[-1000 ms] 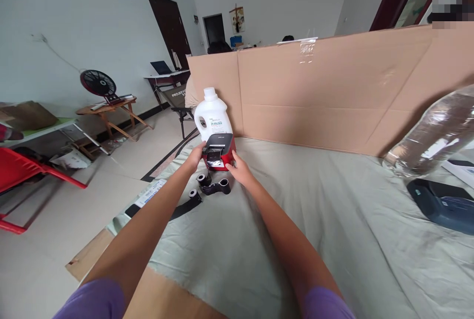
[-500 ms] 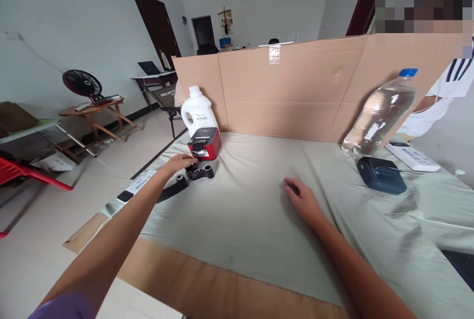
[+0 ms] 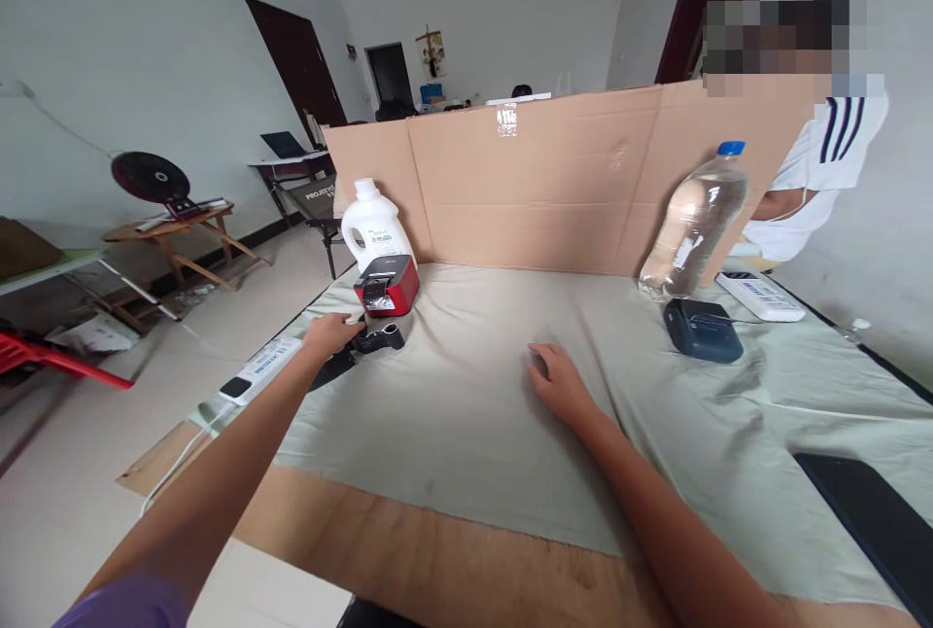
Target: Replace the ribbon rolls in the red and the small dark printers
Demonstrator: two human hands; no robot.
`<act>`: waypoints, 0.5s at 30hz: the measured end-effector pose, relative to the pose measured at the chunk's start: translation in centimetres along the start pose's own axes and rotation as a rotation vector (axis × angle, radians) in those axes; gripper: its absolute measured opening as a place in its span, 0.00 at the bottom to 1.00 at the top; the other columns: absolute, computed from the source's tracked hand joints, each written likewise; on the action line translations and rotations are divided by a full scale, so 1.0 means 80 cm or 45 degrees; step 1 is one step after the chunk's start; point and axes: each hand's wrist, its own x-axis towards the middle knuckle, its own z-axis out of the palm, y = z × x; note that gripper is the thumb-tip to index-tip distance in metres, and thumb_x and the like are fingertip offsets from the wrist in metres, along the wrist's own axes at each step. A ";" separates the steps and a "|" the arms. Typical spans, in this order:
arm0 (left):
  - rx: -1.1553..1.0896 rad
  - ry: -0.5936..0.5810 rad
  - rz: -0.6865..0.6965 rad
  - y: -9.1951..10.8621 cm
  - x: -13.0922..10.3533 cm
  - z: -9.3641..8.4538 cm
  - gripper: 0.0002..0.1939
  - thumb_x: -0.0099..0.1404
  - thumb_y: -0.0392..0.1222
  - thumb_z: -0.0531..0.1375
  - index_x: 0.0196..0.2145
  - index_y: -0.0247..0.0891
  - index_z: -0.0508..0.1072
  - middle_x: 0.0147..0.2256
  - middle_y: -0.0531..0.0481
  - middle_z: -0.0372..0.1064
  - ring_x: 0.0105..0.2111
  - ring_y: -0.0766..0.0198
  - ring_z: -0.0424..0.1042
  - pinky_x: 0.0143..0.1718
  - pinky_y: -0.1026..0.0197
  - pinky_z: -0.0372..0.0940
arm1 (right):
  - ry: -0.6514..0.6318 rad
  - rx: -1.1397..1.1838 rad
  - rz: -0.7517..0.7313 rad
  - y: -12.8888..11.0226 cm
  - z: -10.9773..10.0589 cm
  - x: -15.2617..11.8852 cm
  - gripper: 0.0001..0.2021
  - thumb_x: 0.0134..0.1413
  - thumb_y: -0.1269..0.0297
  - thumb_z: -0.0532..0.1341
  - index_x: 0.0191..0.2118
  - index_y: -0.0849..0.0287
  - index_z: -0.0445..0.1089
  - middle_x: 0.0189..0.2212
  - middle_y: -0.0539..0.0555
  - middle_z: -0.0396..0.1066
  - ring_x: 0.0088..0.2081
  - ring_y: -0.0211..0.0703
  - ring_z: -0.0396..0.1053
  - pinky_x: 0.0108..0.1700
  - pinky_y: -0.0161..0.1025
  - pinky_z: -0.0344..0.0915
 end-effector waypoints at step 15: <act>-0.165 -0.491 1.347 0.155 -0.242 0.159 0.28 0.71 0.54 0.51 0.65 0.42 0.61 0.69 0.43 0.50 0.68 0.52 0.50 0.68 0.44 0.44 | 0.468 -0.987 0.947 0.161 -0.227 -0.079 0.38 0.54 0.47 0.61 0.60 0.75 0.62 0.50 0.81 0.68 0.56 0.68 0.63 0.50 0.55 0.59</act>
